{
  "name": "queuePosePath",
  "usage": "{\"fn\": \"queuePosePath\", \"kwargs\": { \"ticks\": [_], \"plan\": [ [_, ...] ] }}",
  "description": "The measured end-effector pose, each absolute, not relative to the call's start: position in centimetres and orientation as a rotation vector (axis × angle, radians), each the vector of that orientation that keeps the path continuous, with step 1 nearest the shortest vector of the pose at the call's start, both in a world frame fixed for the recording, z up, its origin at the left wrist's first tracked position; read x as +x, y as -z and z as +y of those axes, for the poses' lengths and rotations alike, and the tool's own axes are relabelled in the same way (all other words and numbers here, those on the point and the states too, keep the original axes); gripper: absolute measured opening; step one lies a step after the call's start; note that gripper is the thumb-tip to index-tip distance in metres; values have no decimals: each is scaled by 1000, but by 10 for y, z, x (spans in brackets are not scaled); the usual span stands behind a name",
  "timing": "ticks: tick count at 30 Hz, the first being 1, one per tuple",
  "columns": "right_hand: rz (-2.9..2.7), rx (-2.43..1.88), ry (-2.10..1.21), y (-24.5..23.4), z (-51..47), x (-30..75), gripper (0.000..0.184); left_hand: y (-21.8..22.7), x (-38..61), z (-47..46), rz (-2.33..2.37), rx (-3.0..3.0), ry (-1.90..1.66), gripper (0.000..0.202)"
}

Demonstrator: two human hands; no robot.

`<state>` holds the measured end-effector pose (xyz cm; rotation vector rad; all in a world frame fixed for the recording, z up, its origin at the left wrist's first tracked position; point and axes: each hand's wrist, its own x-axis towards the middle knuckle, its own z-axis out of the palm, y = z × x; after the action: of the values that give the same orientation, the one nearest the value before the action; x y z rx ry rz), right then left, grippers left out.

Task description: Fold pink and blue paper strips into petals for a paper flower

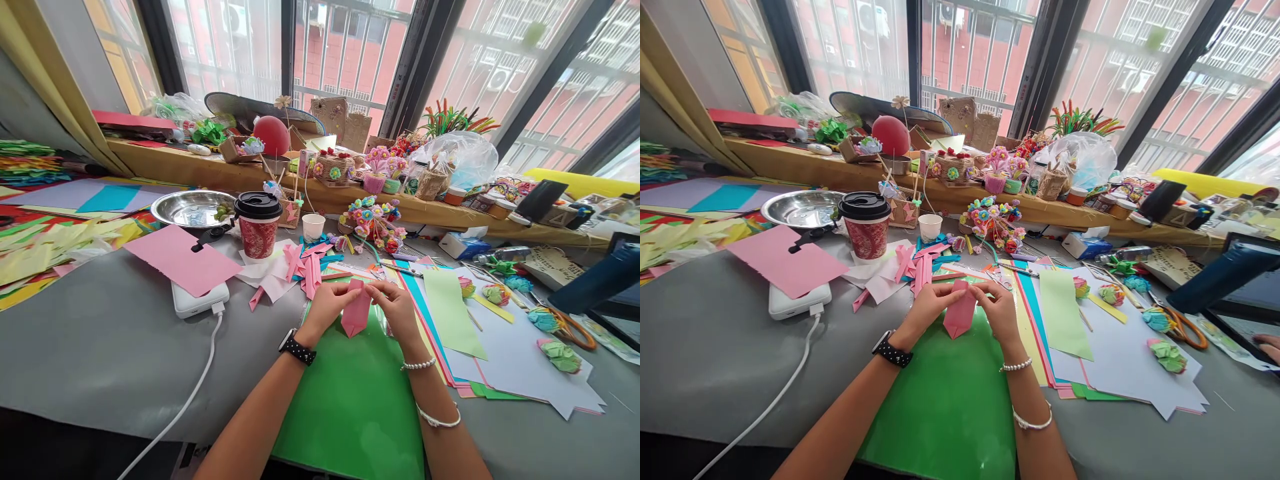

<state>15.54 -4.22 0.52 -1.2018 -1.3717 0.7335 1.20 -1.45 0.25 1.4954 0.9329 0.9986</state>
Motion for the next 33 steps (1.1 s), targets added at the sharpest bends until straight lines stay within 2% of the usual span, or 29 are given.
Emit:
{"fn": "queuePosePath", "kwargs": {
  "ticks": [16, 24, 33],
  "plan": [
    [-1367, -1203, -769, -4, -42, 155, 20, -3, 12, -15, 906, 1525, -1002, 34],
    [-1420, -1289, -654, -1, -41, 155, 24, -4, 12, -15, 918, 1518, -990, 37],
    [-1368, -1276, -715, -5, -43, 155, 22, -6, 12, -16, 937, 1570, -943, 35]
  ]
}}
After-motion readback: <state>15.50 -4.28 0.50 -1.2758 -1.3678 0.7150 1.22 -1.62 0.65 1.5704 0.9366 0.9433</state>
